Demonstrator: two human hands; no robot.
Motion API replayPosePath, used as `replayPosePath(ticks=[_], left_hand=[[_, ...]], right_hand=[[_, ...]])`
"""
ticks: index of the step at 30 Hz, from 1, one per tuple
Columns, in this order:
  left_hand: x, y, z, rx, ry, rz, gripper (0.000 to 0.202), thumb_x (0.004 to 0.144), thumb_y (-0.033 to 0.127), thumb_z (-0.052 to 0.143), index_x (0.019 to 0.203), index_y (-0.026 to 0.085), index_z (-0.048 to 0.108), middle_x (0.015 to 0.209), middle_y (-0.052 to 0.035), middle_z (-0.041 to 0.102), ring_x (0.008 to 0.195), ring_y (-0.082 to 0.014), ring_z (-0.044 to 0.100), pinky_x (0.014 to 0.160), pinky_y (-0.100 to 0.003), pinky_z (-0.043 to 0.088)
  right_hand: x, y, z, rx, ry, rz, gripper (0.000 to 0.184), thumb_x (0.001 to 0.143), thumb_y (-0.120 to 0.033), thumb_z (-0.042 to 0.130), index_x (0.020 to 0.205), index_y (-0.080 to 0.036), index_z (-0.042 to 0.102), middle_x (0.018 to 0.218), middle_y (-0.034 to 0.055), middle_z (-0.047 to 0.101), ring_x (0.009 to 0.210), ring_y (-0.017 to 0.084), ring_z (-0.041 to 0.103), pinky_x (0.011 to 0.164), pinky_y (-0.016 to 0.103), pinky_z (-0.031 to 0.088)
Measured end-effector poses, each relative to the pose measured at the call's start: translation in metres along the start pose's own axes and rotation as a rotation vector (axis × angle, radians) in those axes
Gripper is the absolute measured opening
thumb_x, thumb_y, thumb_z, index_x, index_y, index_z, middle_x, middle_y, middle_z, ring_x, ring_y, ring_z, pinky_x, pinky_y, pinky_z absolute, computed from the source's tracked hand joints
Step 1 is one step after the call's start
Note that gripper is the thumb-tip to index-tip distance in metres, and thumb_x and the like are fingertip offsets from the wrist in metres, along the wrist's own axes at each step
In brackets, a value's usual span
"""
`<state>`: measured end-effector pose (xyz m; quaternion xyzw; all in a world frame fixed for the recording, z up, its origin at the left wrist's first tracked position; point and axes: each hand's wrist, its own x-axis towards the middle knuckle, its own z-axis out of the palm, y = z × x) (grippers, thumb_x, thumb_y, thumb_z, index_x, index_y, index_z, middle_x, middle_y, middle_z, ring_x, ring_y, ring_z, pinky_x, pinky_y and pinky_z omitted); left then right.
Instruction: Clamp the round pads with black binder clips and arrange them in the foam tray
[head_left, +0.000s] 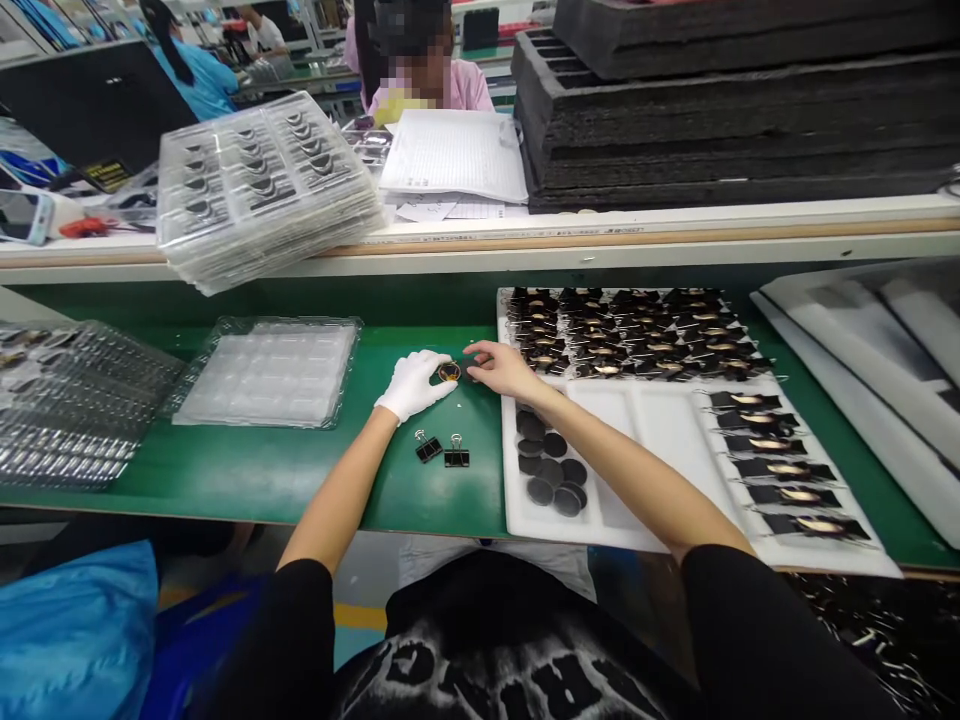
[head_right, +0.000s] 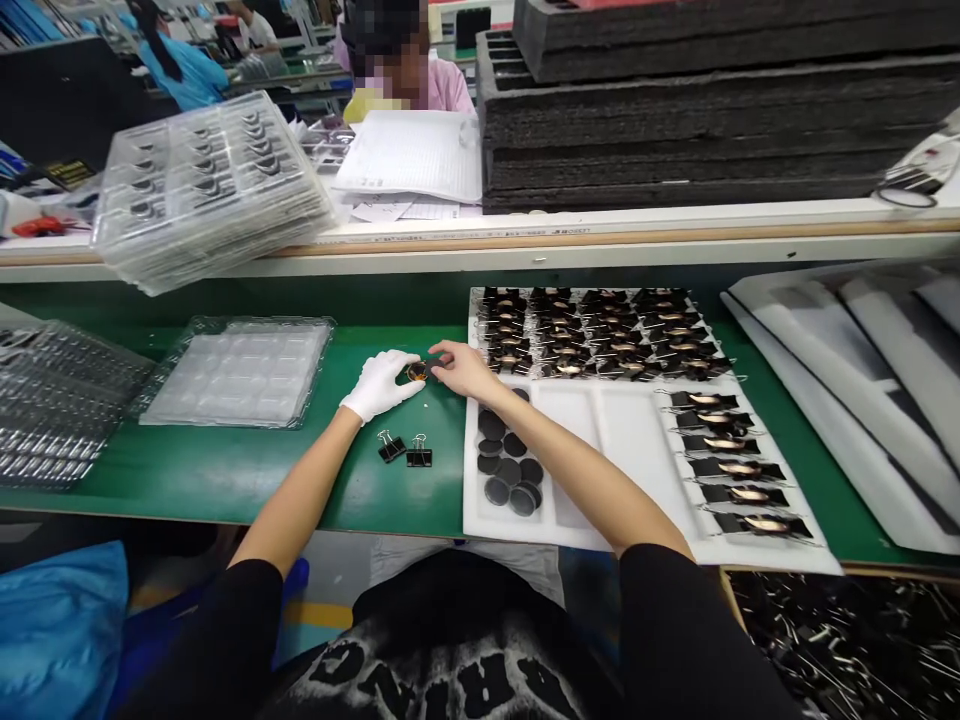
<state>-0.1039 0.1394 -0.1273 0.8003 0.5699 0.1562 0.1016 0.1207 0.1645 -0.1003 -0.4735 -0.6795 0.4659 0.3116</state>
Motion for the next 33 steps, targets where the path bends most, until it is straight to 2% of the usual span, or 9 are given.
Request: replayPosePath(ticks=[3,7,10,15,22,26,29,31,33], left_hand=[[-0.002,-0.001,0.001,0.002,-0.018,0.013,0.045,0.093,0.05,0.07,0.132,0.028,0.07,0.13,-0.0079,0.072,0.119,-0.0311,0.066,0.103,-0.043,0.047],[-0.001,-0.002,0.0,-0.007,-0.034,0.004,0.053,0.093,0.05,0.071,0.139,0.026,0.065,0.129,-0.009,0.072,0.118,-0.0319,0.066,0.098,-0.042,0.047],[0.0,0.0,-0.001,-0.012,-0.05,-0.005,0.057,0.093,0.05,0.07,0.143,0.024,0.062,0.129,-0.0104,0.072,0.118,-0.033,0.066,0.097,-0.043,0.046],[0.001,0.001,-0.001,-0.02,-0.083,-0.003,0.056,0.093,0.05,0.069,0.143,0.026,0.062,0.133,-0.0099,0.071,0.121,-0.033,0.064,0.1,-0.043,0.045],[0.002,-0.001,0.002,-0.05,-0.094,-0.005,0.056,0.094,0.045,0.069,0.145,0.023,0.061,0.133,-0.0105,0.07,0.123,-0.0354,0.064,0.101,-0.046,0.045],[0.001,-0.003,0.001,-0.079,-0.106,0.013,0.059,0.091,0.046,0.072,0.145,0.025,0.061,0.133,-0.0103,0.07,0.124,-0.0342,0.064,0.103,-0.044,0.045],[0.002,-0.003,0.001,-0.109,-0.104,0.024,0.064,0.089,0.048,0.073,0.148,0.024,0.059,0.137,-0.0104,0.068,0.128,-0.0343,0.062,0.107,-0.043,0.044],[0.002,-0.004,-0.002,-0.137,-0.098,0.015,0.064,0.091,0.046,0.071,0.149,0.024,0.058,0.14,-0.0097,0.068,0.128,-0.0327,0.062,0.107,-0.041,0.044],[0.0,-0.007,-0.01,-0.176,-0.103,-0.023,0.054,0.095,0.044,0.065,0.145,0.024,0.061,0.134,-0.0071,0.071,0.118,-0.0272,0.067,0.1,-0.036,0.047]], right_hand=[[0.016,0.008,0.016,-0.113,0.026,0.002,0.022,0.078,-0.017,0.08,0.097,-0.018,0.069,0.082,0.001,0.073,0.067,0.014,0.069,0.075,0.033,0.062],[0.019,0.011,0.02,-0.216,-0.023,-0.047,0.017,0.082,-0.022,0.08,0.091,-0.02,0.065,0.082,0.0009,0.074,0.068,0.014,0.071,0.076,0.031,0.06],[0.02,0.01,0.019,-0.297,-0.043,-0.093,0.016,0.085,-0.026,0.079,0.095,-0.02,0.067,0.081,0.0008,0.075,0.067,0.014,0.071,0.074,0.031,0.06],[0.013,0.007,0.017,-0.47,-0.051,-0.251,0.009,0.094,-0.024,0.07,0.101,-0.022,0.076,0.099,0.0075,0.078,0.096,0.025,0.072,0.09,0.042,0.059],[-0.001,0.012,0.016,-0.649,-0.24,-0.446,0.03,0.099,-0.015,0.057,0.115,-0.021,0.082,0.125,0.0115,0.077,0.116,0.031,0.067,0.101,0.048,0.058],[0.005,0.013,0.015,-0.736,-0.25,-0.464,0.042,0.099,-0.008,0.048,0.119,-0.024,0.082,0.127,0.0096,0.076,0.116,0.029,0.066,0.101,0.048,0.059],[0.009,0.009,0.013,-0.809,-0.255,-0.457,0.037,0.102,-0.016,0.05,0.118,-0.024,0.082,0.124,0.0115,0.075,0.114,0.03,0.065,0.094,0.047,0.06],[0.007,0.005,0.013,-0.85,-0.282,-0.455,0.034,0.103,-0.019,0.052,0.12,-0.022,0.081,0.128,0.0131,0.073,0.117,0.03,0.064,0.097,0.046,0.058],[0.002,0.003,0.013,-0.884,-0.305,-0.447,0.035,0.103,-0.018,0.053,0.128,-0.019,0.077,0.136,0.0151,0.07,0.124,0.033,0.061,0.103,0.048,0.054]])
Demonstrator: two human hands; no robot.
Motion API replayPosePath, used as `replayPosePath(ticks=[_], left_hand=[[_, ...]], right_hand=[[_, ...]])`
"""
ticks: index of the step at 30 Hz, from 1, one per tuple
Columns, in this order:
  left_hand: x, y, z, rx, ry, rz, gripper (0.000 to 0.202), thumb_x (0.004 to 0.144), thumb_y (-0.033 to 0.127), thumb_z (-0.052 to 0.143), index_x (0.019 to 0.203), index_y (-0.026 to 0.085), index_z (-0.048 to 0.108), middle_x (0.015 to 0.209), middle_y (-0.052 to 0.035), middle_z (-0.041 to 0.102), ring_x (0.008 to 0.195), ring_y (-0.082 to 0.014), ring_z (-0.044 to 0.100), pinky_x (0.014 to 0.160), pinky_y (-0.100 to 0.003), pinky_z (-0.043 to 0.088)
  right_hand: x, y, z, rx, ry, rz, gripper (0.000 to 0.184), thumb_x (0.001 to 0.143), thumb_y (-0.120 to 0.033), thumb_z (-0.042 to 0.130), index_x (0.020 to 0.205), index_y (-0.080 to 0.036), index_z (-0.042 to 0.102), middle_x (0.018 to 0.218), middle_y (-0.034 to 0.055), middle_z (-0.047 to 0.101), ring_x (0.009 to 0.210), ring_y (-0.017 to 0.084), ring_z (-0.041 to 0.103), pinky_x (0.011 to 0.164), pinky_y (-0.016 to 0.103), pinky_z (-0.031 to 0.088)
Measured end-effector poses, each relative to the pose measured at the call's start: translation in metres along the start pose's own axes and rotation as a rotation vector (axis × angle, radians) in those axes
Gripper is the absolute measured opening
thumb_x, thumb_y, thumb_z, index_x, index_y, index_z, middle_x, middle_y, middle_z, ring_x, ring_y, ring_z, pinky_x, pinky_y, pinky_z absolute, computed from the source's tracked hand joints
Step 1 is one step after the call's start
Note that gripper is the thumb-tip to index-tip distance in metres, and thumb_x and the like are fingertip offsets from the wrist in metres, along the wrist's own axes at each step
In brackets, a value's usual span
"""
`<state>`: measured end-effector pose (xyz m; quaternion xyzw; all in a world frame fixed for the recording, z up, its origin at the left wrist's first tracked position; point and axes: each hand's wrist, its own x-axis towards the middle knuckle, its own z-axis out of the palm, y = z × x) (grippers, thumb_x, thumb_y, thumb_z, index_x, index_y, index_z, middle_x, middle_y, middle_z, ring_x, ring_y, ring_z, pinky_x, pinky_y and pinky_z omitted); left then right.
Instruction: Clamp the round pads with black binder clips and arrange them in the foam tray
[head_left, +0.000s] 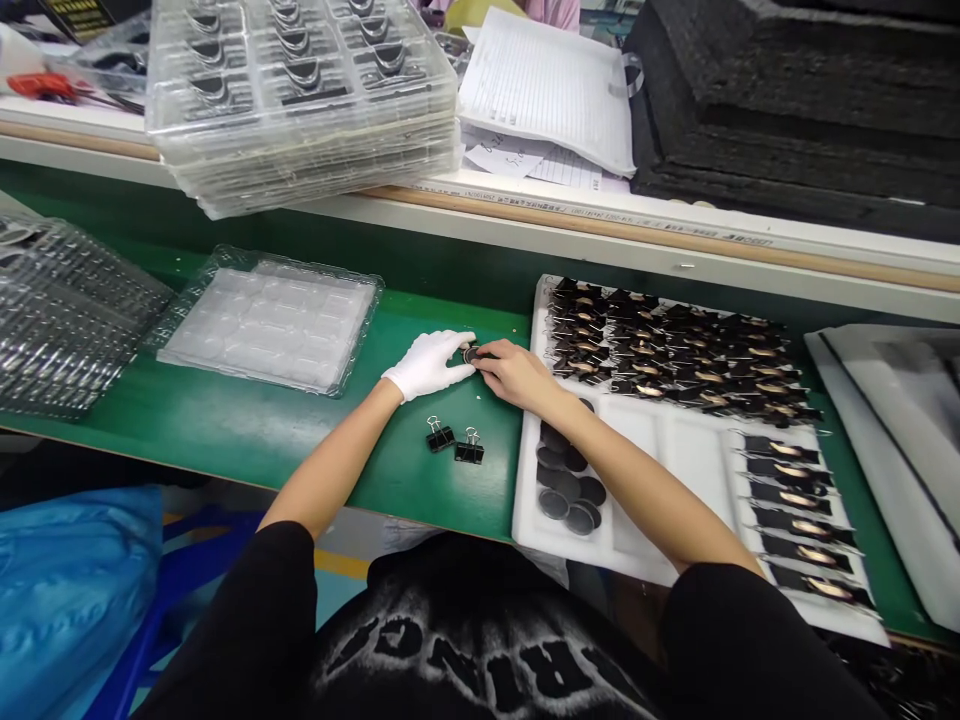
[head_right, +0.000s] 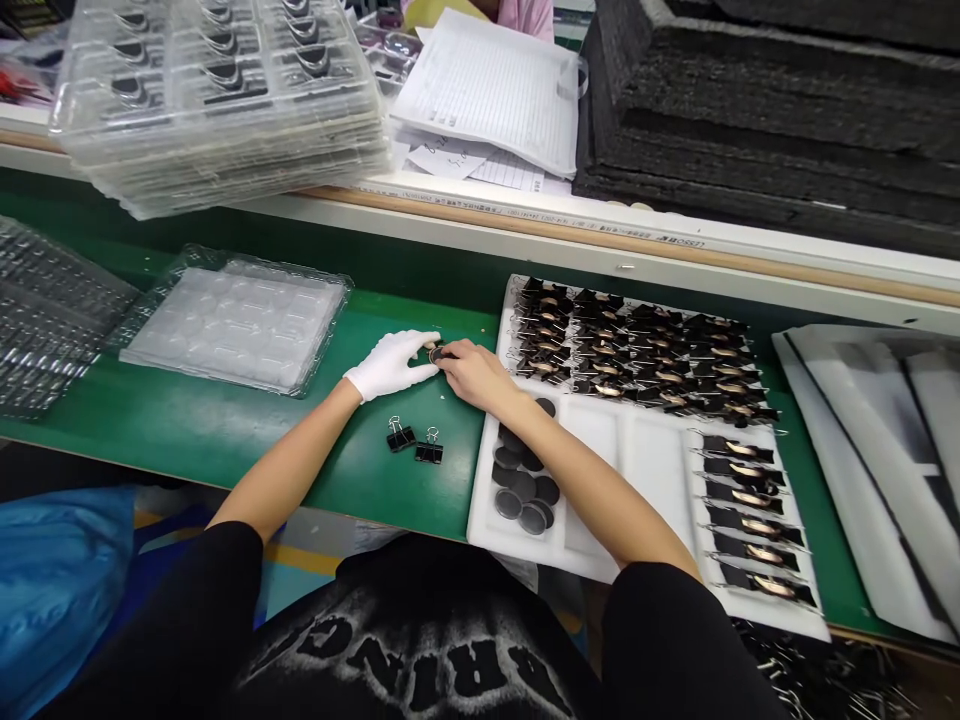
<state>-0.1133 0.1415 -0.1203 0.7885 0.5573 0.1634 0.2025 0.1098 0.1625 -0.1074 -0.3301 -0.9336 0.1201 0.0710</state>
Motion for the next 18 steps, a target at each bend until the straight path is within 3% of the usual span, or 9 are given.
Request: replayPosePath(ticks=[3,5,7,10,12,15,18], left_hand=[[-0.013,0.002,-0.025,-0.043,-0.016,-0.088,0.037,0.104,0.044,0.048,0.117,0.021,0.074,0.109,-0.0038,0.078,0.094,-0.0203,0.07,0.083,-0.031,0.048],[-0.029,0.009,-0.044,-0.029,-0.078,-0.139,0.048,0.105,0.052,0.041,0.092,0.02,0.075,0.089,-0.0033,0.076,0.081,-0.0196,0.067,0.072,-0.031,0.044],[-0.047,0.021,-0.058,0.012,-0.214,-0.175,0.056,0.101,0.065,0.044,0.079,0.022,0.071,0.077,-0.0026,0.072,0.071,-0.0193,0.062,0.064,-0.031,0.038],[-0.073,0.038,-0.059,0.113,-0.423,-0.158,0.05,0.091,0.07,0.057,0.075,0.024,0.069,0.069,-0.0006,0.068,0.06,-0.0178,0.054,0.059,-0.032,0.029],[-0.082,0.044,-0.051,0.144,-0.483,-0.092,0.046,0.091,0.062,0.061,0.067,0.023,0.064,0.061,0.0006,0.061,0.055,-0.016,0.047,0.057,-0.032,0.025],[-0.08,0.04,-0.039,-0.021,-0.407,-0.06,0.051,0.095,0.056,0.058,0.058,0.021,0.056,0.054,0.0015,0.05,0.053,-0.0138,0.041,0.056,-0.031,0.025],[-0.062,0.033,-0.037,-0.318,-0.127,-0.166,0.052,0.098,0.059,0.053,0.065,0.019,0.062,0.06,0.0007,0.055,0.058,-0.0134,0.049,0.058,-0.028,0.035]], right_hand=[[-0.006,-0.004,0.0,-0.026,-0.021,0.033,0.048,0.101,-0.012,0.051,0.147,-0.015,0.064,0.152,0.0195,0.059,0.134,0.04,0.055,0.104,0.055,0.051],[-0.009,-0.006,0.001,-0.019,-0.024,0.057,0.052,0.101,-0.011,0.048,0.152,-0.015,0.058,0.157,0.0203,0.055,0.135,0.041,0.055,0.104,0.057,0.051],[-0.009,-0.006,0.001,0.006,-0.024,0.075,0.048,0.102,-0.013,0.047,0.147,-0.016,0.063,0.152,0.0189,0.057,0.131,0.039,0.057,0.106,0.055,0.051],[-0.006,-0.005,0.001,0.067,0.006,0.137,0.044,0.1,-0.02,0.056,0.143,-0.019,0.064,0.147,0.0183,0.056,0.127,0.037,0.06,0.105,0.051,0.053],[-0.002,-0.005,0.001,0.117,0.048,0.214,0.057,0.095,-0.026,0.066,0.15,-0.016,0.055,0.149,0.022,0.051,0.129,0.04,0.059,0.103,0.053,0.055],[0.007,-0.005,0.003,0.195,0.098,0.312,0.083,0.087,-0.033,0.077,0.158,-0.008,0.04,0.144,0.0285,0.052,0.135,0.048,0.052,0.107,0.063,0.05],[0.015,-0.007,0.001,0.356,0.169,0.391,0.092,0.085,-0.038,0.08,0.159,-0.005,0.036,0.145,0.0314,0.052,0.14,0.049,0.049,0.114,0.067,0.043]])
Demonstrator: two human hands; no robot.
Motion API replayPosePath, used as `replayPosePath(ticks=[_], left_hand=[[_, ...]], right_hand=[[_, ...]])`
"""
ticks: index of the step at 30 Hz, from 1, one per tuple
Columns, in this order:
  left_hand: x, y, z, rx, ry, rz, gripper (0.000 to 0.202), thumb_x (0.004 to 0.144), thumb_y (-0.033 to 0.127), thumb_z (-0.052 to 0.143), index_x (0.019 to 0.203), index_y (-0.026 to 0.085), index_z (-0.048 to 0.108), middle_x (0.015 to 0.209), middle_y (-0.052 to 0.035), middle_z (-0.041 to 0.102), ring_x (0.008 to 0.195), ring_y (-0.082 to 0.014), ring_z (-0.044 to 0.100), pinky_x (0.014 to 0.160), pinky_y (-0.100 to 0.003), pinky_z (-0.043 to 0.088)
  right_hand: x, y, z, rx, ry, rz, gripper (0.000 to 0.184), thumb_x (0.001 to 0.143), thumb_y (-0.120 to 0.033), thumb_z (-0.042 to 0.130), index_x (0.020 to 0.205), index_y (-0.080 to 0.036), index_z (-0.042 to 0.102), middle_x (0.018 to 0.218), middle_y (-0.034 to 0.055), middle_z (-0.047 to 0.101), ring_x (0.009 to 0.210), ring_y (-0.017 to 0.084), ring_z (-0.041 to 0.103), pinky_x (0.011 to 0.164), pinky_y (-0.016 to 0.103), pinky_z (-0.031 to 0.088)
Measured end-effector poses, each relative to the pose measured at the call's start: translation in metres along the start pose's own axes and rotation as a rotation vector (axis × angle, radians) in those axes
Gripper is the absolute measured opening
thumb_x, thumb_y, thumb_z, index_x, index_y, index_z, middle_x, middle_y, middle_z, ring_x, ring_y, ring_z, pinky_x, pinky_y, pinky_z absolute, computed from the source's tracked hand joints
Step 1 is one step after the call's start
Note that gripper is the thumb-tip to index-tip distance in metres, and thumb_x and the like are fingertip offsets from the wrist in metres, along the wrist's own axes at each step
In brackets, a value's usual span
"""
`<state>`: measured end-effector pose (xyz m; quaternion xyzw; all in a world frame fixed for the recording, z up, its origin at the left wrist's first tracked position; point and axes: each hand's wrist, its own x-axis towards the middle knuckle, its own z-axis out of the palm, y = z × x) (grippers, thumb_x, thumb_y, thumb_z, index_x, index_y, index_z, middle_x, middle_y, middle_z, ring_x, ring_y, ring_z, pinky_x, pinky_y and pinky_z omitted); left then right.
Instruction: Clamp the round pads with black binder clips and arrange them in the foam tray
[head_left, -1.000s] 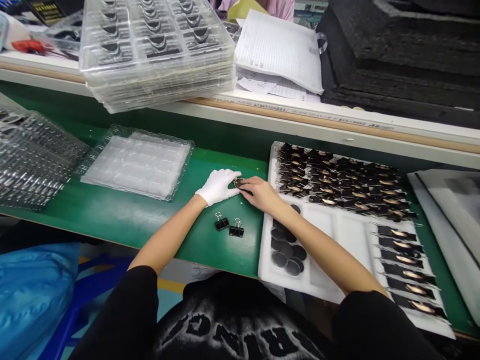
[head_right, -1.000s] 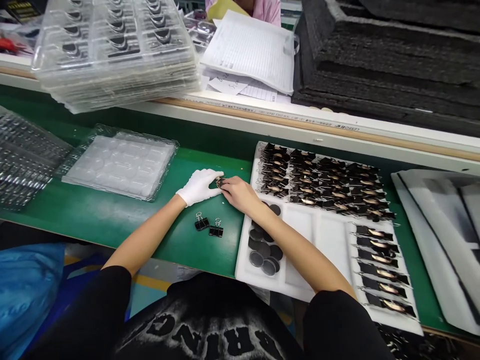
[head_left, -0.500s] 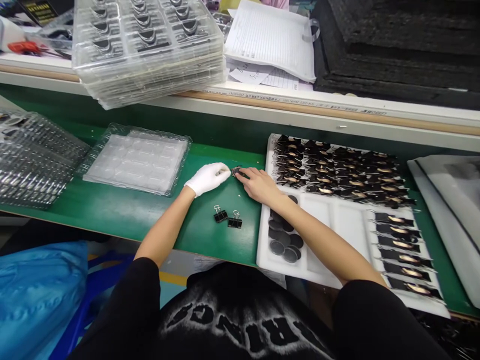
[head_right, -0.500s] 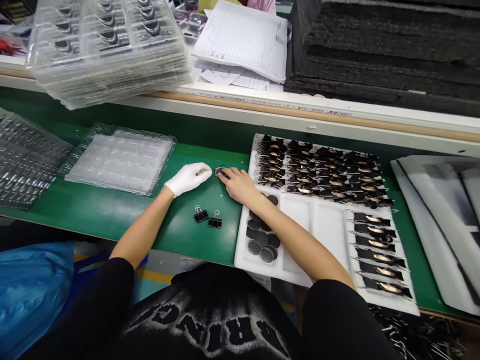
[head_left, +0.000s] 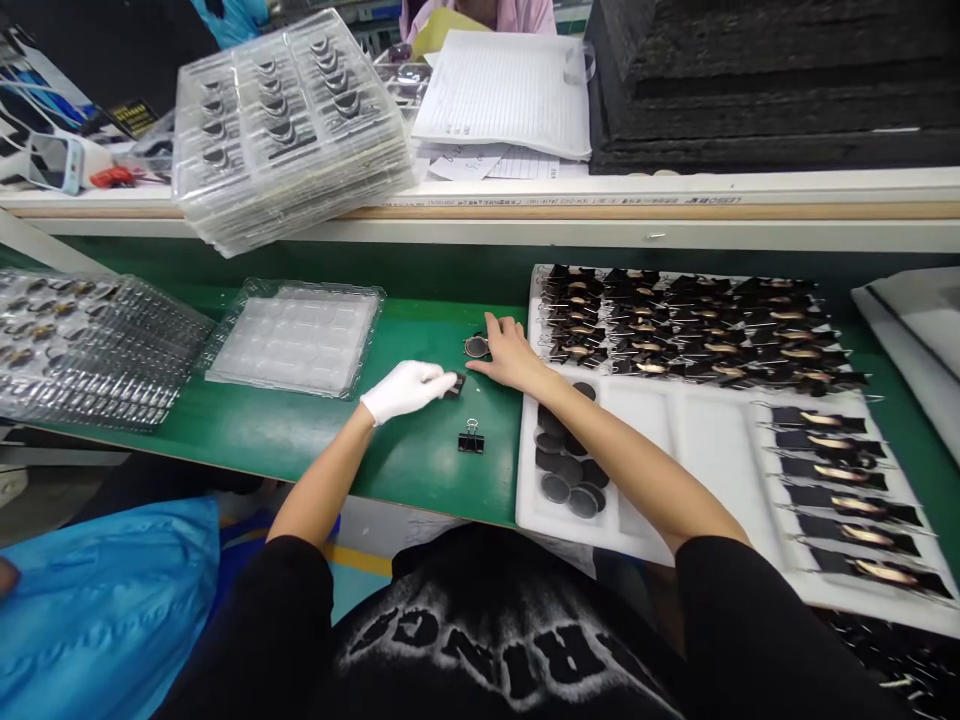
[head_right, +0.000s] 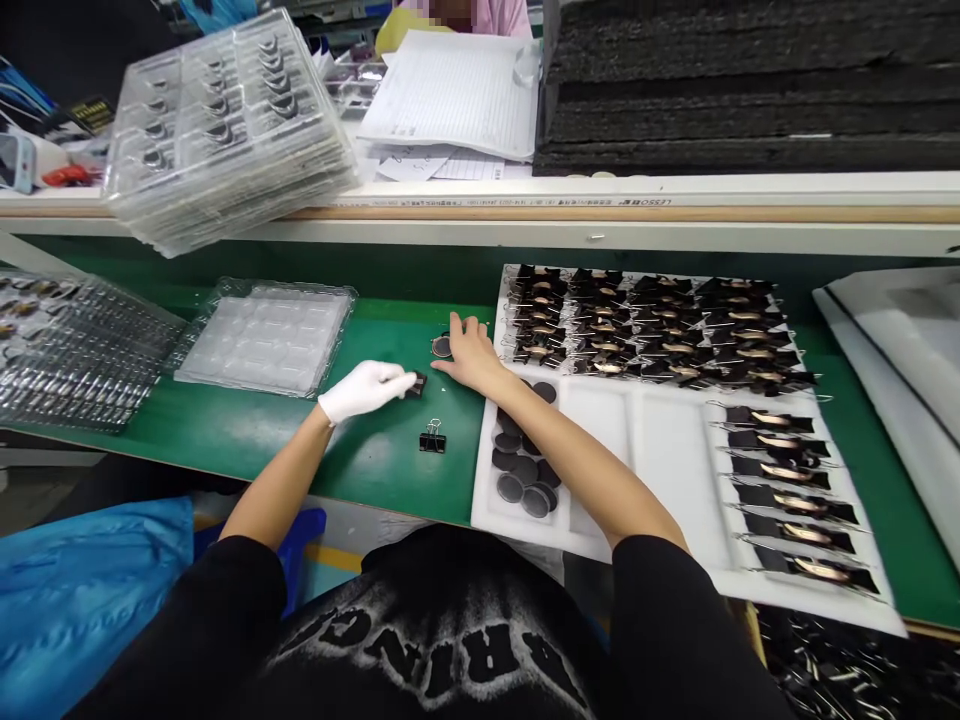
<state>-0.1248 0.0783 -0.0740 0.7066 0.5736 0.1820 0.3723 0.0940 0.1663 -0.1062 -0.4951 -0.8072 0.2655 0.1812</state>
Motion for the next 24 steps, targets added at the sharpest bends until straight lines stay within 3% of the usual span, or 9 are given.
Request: replayPosePath(ticks=[2,5,7,9,12,16,20,24], left_hand=[[0.015,0.003,-0.003,-0.114,0.137,0.0,0.051,0.101,0.058,0.044,0.076,0.018,0.066,0.068,-0.001,0.061,0.062,-0.0136,0.054,0.062,-0.026,0.042],[0.033,0.012,-0.002,-0.161,0.171,0.049,0.052,0.101,0.059,0.04,0.087,0.018,0.068,0.074,-0.0025,0.065,0.064,-0.0136,0.059,0.065,-0.026,0.048],[0.04,0.017,0.003,-0.177,0.19,0.08,0.052,0.098,0.062,0.045,0.082,0.018,0.067,0.072,-0.0025,0.065,0.063,-0.0138,0.058,0.063,-0.026,0.048],[0.044,0.018,0.009,-0.171,0.26,0.088,0.047,0.094,0.061,0.053,0.075,0.019,0.063,0.067,-0.0012,0.061,0.062,-0.0138,0.055,0.061,-0.026,0.044],[0.044,0.017,0.016,-0.165,0.345,0.087,0.036,0.087,0.053,0.064,0.074,0.02,0.059,0.067,0.001,0.058,0.063,-0.0132,0.049,0.061,-0.026,0.038],[0.042,0.009,0.02,-0.228,0.318,0.079,0.036,0.087,0.053,0.059,0.074,0.02,0.058,0.065,0.0025,0.056,0.06,-0.0122,0.045,0.06,-0.026,0.037],[0.043,-0.008,0.017,-0.276,0.337,0.006,0.045,0.087,0.058,0.06,0.064,0.019,0.055,0.06,0.0024,0.051,0.058,-0.0112,0.043,0.057,-0.026,0.034],[0.046,-0.025,0.007,-0.32,0.287,-0.083,0.051,0.092,0.061,0.057,0.065,0.018,0.062,0.055,0.0012,0.054,0.048,-0.0104,0.045,0.052,-0.026,0.034]], right_hand=[[0.001,-0.003,-0.004,0.288,0.033,0.074,0.082,0.092,-0.047,0.072,0.157,-0.007,0.041,0.143,0.0294,0.057,0.133,0.043,0.059,0.112,0.064,0.048],[-0.003,-0.007,-0.016,0.652,-0.039,0.079,0.062,0.094,-0.063,0.063,0.132,-0.014,0.067,0.112,0.018,0.075,0.103,0.03,0.075,0.092,0.048,0.063],[-0.007,-0.008,-0.024,0.725,-0.102,0.025,0.06,0.085,-0.071,0.07,0.108,-0.016,0.077,0.094,0.0118,0.079,0.089,0.025,0.076,0.082,0.039,0.065],[-0.013,-0.009,-0.03,0.783,-0.111,-0.003,0.06,0.077,-0.074,0.076,0.095,-0.017,0.079,0.09,0.0098,0.079,0.086,0.024,0.076,0.08,0.036,0.064],[-0.018,-0.01,-0.031,0.817,-0.114,-0.016,0.065,0.074,-0.08,0.074,0.09,-0.017,0.079,0.09,0.0099,0.08,0.085,0.023,0.076,0.08,0.036,0.064],[-0.015,-0.012,-0.028,0.762,-0.165,-0.012,0.067,0.076,-0.082,0.07,0.089,-0.017,0.078,0.088,0.0095,0.079,0.085,0.024,0.076,0.08,0.037,0.063],[0.0,-0.007,-0.025,0.572,-0.075,0.073,0.049,0.094,-0.064,0.063,0.103,-0.017,0.076,0.104,0.013,0.076,0.1,0.028,0.073,0.095,0.043,0.059],[0.013,-0.001,-0.017,0.365,0.016,0.187,0.033,0.081,-0.034,0.084,0.105,-0.015,0.073,0.125,0.0211,0.066,0.125,0.039,0.062,0.116,0.054,0.042]])
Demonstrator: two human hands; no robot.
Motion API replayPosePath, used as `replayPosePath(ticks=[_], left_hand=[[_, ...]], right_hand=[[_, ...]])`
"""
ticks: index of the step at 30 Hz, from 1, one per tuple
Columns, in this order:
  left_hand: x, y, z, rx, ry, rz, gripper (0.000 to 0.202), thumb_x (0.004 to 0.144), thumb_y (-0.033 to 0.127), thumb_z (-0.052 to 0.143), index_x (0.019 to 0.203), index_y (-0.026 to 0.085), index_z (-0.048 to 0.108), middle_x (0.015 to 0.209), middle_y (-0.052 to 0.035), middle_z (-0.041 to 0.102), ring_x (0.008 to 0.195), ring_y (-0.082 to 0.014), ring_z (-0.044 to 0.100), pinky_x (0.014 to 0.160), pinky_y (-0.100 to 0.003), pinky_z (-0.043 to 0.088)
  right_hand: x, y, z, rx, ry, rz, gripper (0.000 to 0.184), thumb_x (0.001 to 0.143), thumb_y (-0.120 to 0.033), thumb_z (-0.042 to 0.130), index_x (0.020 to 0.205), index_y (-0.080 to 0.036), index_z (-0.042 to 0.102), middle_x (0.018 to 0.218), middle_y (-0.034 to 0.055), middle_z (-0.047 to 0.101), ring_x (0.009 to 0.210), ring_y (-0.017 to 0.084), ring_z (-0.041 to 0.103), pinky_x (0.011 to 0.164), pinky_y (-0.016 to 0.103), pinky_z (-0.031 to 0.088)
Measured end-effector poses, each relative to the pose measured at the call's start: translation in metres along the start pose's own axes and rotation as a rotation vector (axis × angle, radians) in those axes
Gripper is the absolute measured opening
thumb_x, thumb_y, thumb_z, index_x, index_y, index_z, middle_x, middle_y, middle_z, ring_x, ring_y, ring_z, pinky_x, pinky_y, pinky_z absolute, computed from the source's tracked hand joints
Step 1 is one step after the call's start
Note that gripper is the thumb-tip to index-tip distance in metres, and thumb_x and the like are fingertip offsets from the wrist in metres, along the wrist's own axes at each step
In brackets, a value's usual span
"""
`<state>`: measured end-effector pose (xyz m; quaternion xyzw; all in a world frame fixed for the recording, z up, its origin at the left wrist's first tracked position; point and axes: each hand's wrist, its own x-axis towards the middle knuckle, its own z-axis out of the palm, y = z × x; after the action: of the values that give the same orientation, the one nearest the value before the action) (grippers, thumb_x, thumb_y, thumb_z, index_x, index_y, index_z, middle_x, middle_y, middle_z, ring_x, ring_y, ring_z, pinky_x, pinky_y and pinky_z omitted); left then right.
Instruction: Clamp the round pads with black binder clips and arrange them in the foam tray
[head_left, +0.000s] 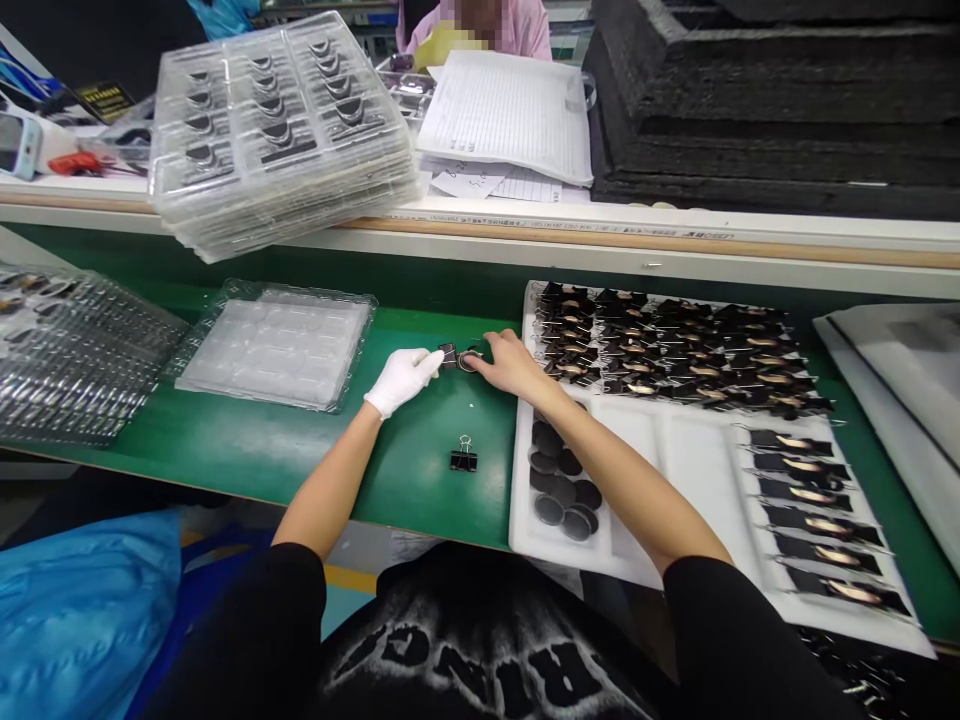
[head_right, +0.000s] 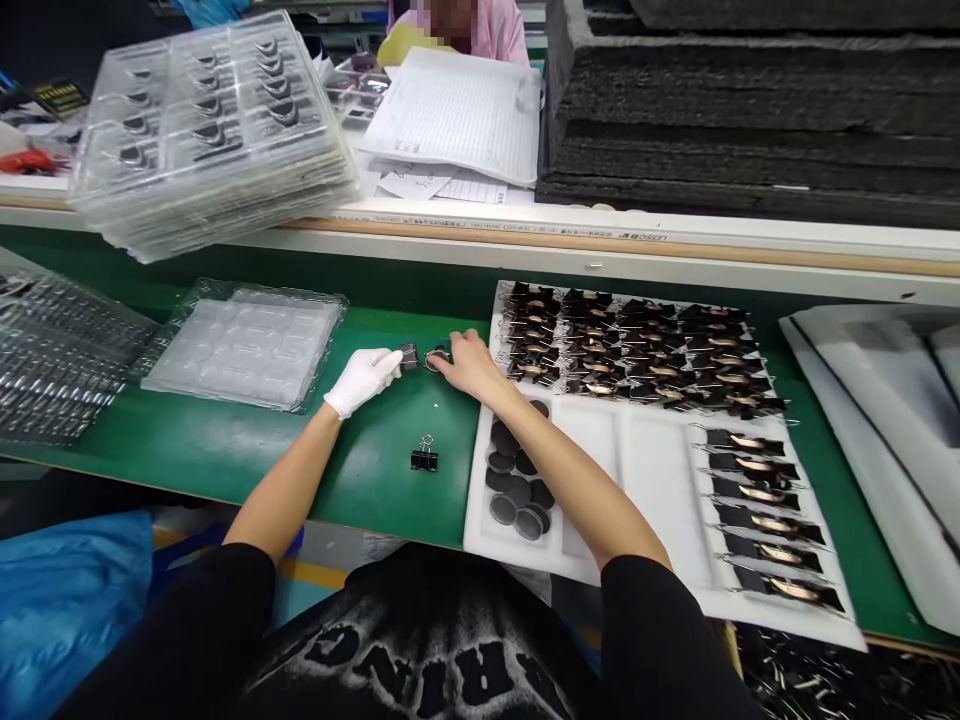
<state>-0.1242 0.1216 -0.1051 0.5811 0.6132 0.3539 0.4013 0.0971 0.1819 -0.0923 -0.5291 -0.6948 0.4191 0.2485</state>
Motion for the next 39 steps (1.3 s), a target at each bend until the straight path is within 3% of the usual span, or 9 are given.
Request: replayPosePath(ticks=[4,9,17,26,30,33,36,37,39], left_hand=[[0.005,-0.004,-0.01,-0.049,-0.029,-0.061,0.054,0.093,0.065,0.058,0.069,0.017,0.065,0.055,-0.0001,0.058,0.042,-0.0089,0.046,0.047,-0.024,0.036],[0.004,-0.003,-0.014,-0.092,-0.042,-0.077,0.054,0.09,0.065,0.063,0.07,0.016,0.066,0.054,0.0003,0.057,0.042,-0.0071,0.044,0.045,-0.022,0.034],[-0.006,0.007,-0.005,-0.126,-0.16,-0.064,0.056,0.086,0.069,0.067,0.067,0.016,0.066,0.05,0.0016,0.052,0.042,-0.0069,0.041,0.043,-0.021,0.031],[-0.011,0.013,-0.001,-0.135,-0.155,-0.031,0.051,0.09,0.063,0.064,0.07,0.016,0.064,0.053,0.0011,0.055,0.043,-0.008,0.044,0.045,-0.023,0.034],[-0.01,0.013,0.006,-0.161,-0.123,0.033,0.042,0.089,0.057,0.067,0.096,0.016,0.069,0.077,-0.0023,0.07,0.06,-0.0109,0.061,0.062,-0.024,0.048],[-0.009,0.013,0.012,-0.155,-0.121,0.058,0.044,0.091,0.057,0.068,0.106,0.016,0.07,0.083,-0.0029,0.073,0.064,-0.0114,0.063,0.067,-0.025,0.05],[-0.005,0.009,0.011,-0.2,-0.03,0.004,0.046,0.094,0.061,0.063,0.094,0.015,0.071,0.076,-0.0041,0.071,0.06,-0.0105,0.06,0.061,-0.023,0.046],[-0.003,0.007,0.008,-0.241,0.02,-0.023,0.048,0.095,0.062,0.062,0.094,0.015,0.071,0.077,-0.0051,0.072,0.061,-0.0102,0.06,0.058,-0.022,0.044],[0.002,0.002,0.003,-0.332,0.086,-0.088,0.049,0.095,0.064,0.061,0.099,0.015,0.07,0.085,-0.0078,0.074,0.063,-0.0098,0.062,0.054,-0.02,0.041]], right_hand=[[0.009,0.008,0.013,-0.035,0.0,0.055,0.03,0.069,-0.021,0.091,0.092,-0.018,0.07,0.116,0.0154,0.068,0.123,0.037,0.063,0.114,0.052,0.045],[0.017,0.015,0.016,0.143,-0.064,0.134,0.036,0.066,-0.02,0.092,0.092,-0.02,0.067,0.081,0.0016,0.073,0.086,0.022,0.073,0.087,0.039,0.059],[0.006,0.004,-0.009,0.531,-0.287,0.187,0.046,0.053,-0.034,0.101,0.09,-0.016,0.081,0.081,0.0064,0.08,0.067,0.014,0.071,0.061,0.024,0.06],[0.0,0.0,-0.008,0.614,-0.31,0.161,0.046,0.045,-0.03,0.103,0.085,-0.016,0.083,0.076,0.0046,0.079,0.066,0.013,0.069,0.059,0.023,0.058],[-0.004,-0.008,-0.005,0.59,-0.283,0.123,0.042,0.05,-0.029,0.1,0.084,-0.016,0.08,0.079,0.004,0.079,0.072,0.016,0.071,0.069,0.028,0.059],[-0.015,-0.016,-0.003,0.472,-0.232,0.079,0.039,0.058,-0.029,0.097,0.09,-0.017,0.077,0.086,0.005,0.079,0.079,0.019,0.073,0.078,0.032,0.059],[-0.041,-0.023,-0.002,0.069,-0.068,0.015,0.048,0.073,-0.04,0.09,0.11,-0.018,0.07,0.094,0.0073,0.076,0.078,0.021,0.071,0.077,0.036,0.057],[-0.052,-0.024,-0.001,-0.078,-0.057,-0.018,0.049,0.077,-0.045,0.087,0.114,-0.019,0.068,0.096,0.0083,0.074,0.079,0.022,0.07,0.076,0.037,0.056],[-0.074,-0.026,0.002,-0.276,-0.183,-0.101,0.045,0.083,-0.052,0.081,0.112,-0.02,0.068,0.1,0.0102,0.071,0.083,0.025,0.069,0.076,0.038,0.053]])
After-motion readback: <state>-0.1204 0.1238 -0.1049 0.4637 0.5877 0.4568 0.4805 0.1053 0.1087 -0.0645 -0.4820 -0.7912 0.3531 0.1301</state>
